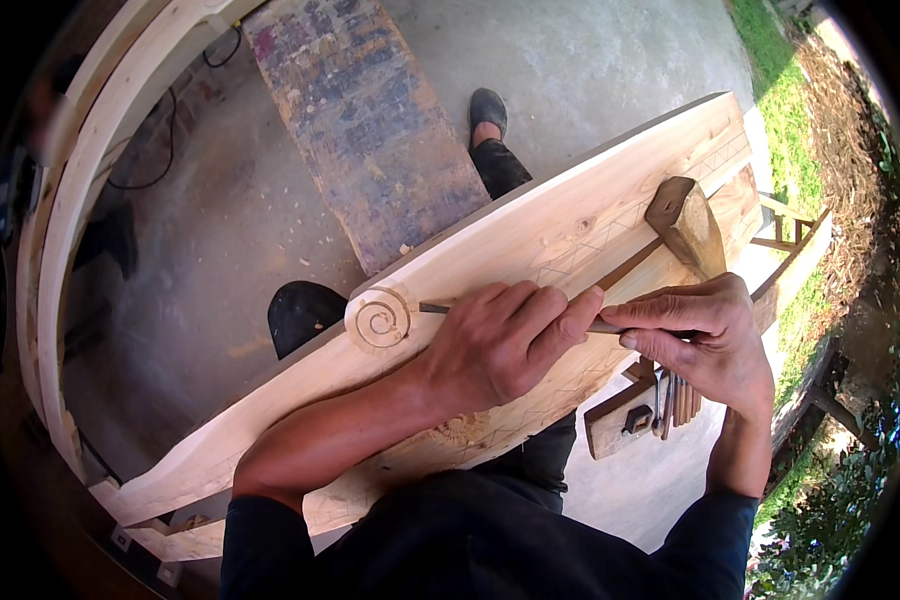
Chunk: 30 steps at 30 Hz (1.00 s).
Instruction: The person carves decorative spiral patterns into the surface of wooden planks using a chisel and a wooden mallet.
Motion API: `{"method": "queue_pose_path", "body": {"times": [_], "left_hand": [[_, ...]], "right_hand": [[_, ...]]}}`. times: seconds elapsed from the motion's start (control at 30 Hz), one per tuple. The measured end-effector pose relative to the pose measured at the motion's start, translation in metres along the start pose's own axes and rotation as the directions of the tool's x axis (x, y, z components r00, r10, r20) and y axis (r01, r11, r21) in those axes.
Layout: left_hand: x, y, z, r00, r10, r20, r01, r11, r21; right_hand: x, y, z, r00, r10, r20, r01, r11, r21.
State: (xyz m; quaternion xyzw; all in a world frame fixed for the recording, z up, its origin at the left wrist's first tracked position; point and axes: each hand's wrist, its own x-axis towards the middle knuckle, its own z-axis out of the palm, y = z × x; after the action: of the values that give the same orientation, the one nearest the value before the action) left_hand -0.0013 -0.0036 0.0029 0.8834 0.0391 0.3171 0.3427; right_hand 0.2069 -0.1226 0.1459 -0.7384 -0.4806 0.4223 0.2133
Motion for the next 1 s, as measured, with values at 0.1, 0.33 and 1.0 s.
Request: {"method": "queue_pose_path", "body": {"times": [0.1, 0.33, 1.0], "left_hand": [[0.002, -0.002, -0.001, 0.999, -0.021, -0.026, 0.02, 0.999, -0.034], [0.004, -0.005, 0.002, 0.989, -0.106, -0.104, 0.102, 0.994, -0.049], [0.013, 0.001, 0.006, 0.99, -0.092, -0.104, 0.102, 0.991, 0.092]], "right_hand": [[0.006, -0.004, -0.004, 0.999, -0.036, 0.02, 0.037, 0.998, -0.047], [0.033, -0.016, -0.019, 0.992, -0.094, 0.089, 0.101, 0.992, -0.081], [0.034, 0.009, -0.01, 0.957, -0.288, 0.02, 0.289, 0.952, -0.098]]}}
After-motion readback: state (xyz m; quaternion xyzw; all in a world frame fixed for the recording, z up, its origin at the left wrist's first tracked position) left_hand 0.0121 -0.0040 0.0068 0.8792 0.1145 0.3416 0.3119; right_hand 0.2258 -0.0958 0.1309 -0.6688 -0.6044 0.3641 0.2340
